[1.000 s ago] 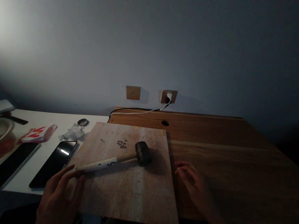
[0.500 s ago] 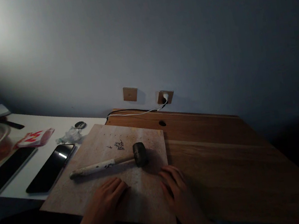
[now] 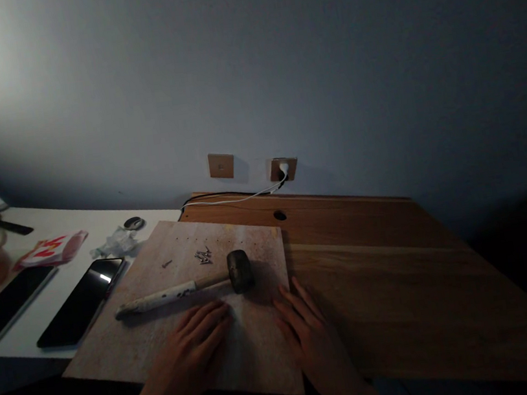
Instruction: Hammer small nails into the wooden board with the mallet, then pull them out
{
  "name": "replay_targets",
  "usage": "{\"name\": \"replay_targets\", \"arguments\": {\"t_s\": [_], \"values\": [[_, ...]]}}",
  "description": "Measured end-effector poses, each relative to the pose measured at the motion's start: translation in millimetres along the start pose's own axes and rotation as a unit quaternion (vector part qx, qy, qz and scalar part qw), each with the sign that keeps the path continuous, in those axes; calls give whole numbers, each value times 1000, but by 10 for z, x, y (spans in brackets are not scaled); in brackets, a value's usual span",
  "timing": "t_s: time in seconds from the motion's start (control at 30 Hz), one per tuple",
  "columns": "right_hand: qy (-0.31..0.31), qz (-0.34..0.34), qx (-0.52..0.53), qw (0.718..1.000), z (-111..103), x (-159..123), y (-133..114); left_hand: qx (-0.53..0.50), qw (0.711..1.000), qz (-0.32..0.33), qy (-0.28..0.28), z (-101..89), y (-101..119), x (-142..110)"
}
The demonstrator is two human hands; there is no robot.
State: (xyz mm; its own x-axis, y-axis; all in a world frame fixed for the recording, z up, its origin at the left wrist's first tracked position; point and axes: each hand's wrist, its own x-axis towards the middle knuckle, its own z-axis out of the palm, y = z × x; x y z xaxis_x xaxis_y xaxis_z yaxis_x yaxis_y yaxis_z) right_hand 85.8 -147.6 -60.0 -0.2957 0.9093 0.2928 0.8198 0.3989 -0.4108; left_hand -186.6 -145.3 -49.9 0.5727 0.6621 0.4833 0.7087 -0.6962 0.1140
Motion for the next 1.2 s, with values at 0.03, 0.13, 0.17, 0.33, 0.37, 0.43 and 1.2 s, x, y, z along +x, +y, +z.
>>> {"name": "replay_targets", "arguments": {"t_s": [0.03,0.13,0.17,0.33,0.37,0.43,1.2], "values": [[-5,-1,2,1000,-23,12,-5,0,1000,7,-1,-5,1,10],[-12,0,1,1000,-92,42,6,4,1000,20,5,-12,36,49],[-10,4,2,1000,-116,44,24,4,1000,23,8,-5,66,67],[11,28,5,1000,-266,-58,267,17,999,32,1,161,372,190],[12,35,0,999,-303,-103,346,24,999,31,-4,222,460,223],[19,57,-8,998,-382,-215,527,40,998,38,-11,364,661,297],[191,303,120,926,-904,-1205,897,-168,978,120,35,396,1512,886]]}}
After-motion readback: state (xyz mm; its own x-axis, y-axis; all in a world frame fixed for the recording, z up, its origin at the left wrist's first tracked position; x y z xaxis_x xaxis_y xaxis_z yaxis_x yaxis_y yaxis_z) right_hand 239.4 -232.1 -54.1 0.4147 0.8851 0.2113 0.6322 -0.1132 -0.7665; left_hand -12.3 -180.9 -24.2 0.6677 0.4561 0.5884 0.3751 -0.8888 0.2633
